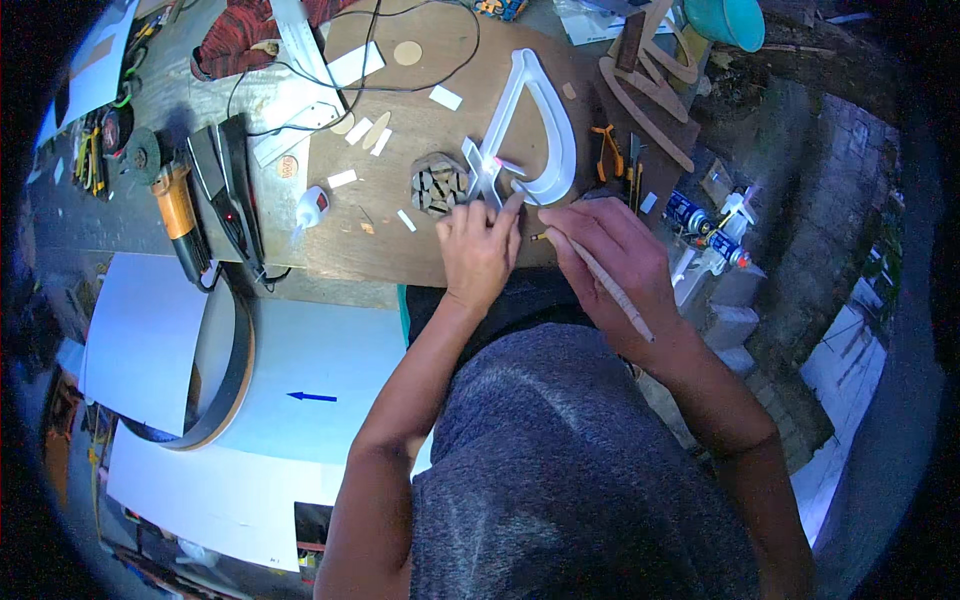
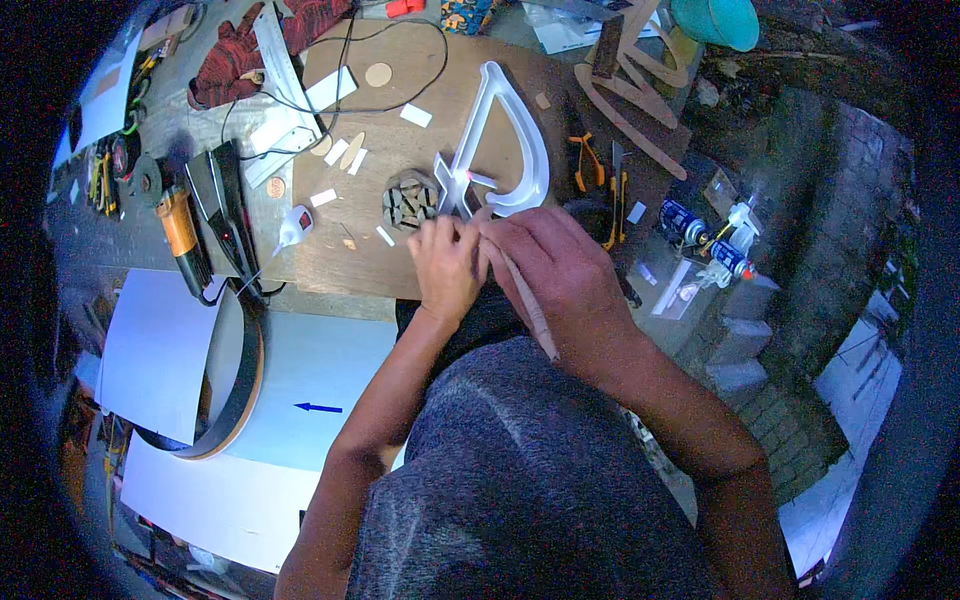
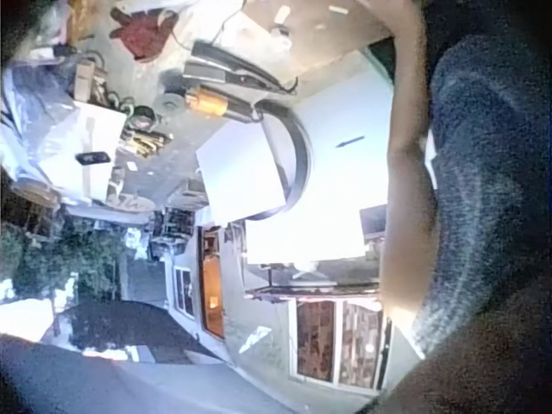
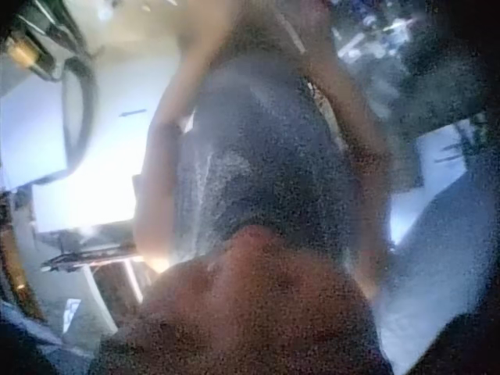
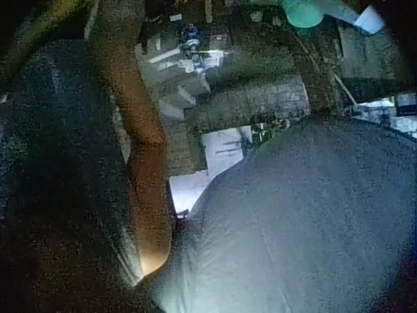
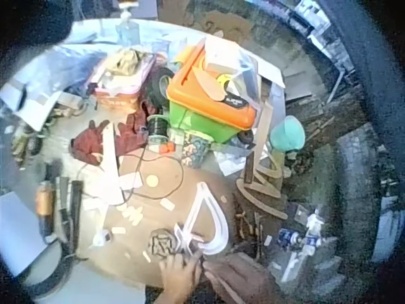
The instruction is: The recorder is assembling a 3D sign letter and finishing other sign components using tools like a utility knife and blowtorch.
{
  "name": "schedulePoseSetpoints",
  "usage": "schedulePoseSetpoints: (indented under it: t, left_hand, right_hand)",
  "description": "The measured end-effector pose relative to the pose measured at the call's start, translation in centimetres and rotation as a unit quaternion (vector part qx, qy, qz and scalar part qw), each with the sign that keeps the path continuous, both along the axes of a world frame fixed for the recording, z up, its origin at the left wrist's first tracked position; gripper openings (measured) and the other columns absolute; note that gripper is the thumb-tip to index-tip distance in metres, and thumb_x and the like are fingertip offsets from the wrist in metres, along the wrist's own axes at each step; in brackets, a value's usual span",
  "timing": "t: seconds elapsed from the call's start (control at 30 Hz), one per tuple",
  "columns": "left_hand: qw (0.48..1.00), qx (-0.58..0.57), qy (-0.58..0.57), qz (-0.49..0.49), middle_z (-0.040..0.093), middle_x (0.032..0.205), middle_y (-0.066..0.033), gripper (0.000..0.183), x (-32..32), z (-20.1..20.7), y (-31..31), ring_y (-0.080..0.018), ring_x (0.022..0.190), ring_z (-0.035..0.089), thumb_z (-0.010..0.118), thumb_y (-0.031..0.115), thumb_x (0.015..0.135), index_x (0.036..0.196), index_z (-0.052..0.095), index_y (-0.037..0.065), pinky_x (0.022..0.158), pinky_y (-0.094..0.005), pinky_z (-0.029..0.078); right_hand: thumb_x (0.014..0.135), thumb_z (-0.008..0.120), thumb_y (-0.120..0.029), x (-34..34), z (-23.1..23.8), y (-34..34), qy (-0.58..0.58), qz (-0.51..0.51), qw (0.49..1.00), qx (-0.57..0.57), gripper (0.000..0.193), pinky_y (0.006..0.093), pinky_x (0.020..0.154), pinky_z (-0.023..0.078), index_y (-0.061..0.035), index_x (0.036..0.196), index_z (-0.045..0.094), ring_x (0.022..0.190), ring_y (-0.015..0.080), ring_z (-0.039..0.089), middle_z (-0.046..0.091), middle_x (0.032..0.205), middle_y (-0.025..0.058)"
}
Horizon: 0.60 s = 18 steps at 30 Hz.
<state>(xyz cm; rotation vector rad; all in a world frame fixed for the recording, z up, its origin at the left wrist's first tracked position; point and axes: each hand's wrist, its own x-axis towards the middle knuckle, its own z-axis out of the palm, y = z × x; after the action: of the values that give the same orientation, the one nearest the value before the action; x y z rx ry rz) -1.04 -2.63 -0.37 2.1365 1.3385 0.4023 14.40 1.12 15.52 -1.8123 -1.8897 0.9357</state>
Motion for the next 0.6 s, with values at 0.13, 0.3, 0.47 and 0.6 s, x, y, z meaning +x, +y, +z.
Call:
schedulePoseSetpoints:
  t: [0.13,0.3,0.47,0.6]
  left_hand:
    - [0.999,-0.019,0.034,-0.006,0.051,0.088,-0.0049,0.046,0.6,-0.2,0.1,-0.0238,0.083,0.048,0.067,0.025,0.085,0.131,0.062,0.027,0.073,-0.0390,0.035]
    - [0.996,-0.034,0.079,0.014,0.051,0.092,-0.0082,0.057,1.6,-0.2,-0.3,-0.0274,0.087,0.047,0.068,0.031,0.084,0.140,0.055,0.030,0.076,-0.0417,0.034]
    - [0.996,-0.051,0.075,0.017,0.051,0.095,-0.0092,0.062,1.7,-0.3,-0.4,-0.0282,0.088,0.047,0.068,0.033,0.084,0.143,0.050,0.031,0.077,-0.0424,0.034]
    - [0.995,-0.053,0.088,0.019,0.051,0.096,-0.0094,0.064,1.7,-0.3,-0.5,-0.0281,0.089,0.048,0.068,0.033,0.084,0.144,0.048,0.031,0.078,-0.0429,0.034]
  right_hand:
    - [0.086,0.067,-0.001,-0.1,-0.1,-0.2,-0.024,-0.003,1.000,0.005,0.022,0.0370,0.078,0.054,0.0004,0.108,0.067,0.088,0.0298,0.065,0.065,0.097,0.0148]
    - [0.084,0.067,-0.002,-0.1,-0.1,-0.9,-0.013,0.006,1.000,-0.004,0.022,0.0411,0.078,0.053,0.0010,0.106,0.063,0.088,0.0334,0.063,0.062,0.098,0.0159]
    - [0.086,0.067,-0.002,-0.3,-0.1,-0.9,-0.014,-0.003,1.000,0.002,0.019,0.0397,0.075,0.053,0.0011,0.104,0.065,0.086,0.0320,0.063,0.064,0.096,0.0151]
    - [0.086,0.067,-0.003,-0.3,0.0,-1.0,-0.022,0.003,1.000,-0.005,0.019,0.0397,0.076,0.053,0.0007,0.105,0.065,0.086,0.0318,0.063,0.064,0.097,0.0151]
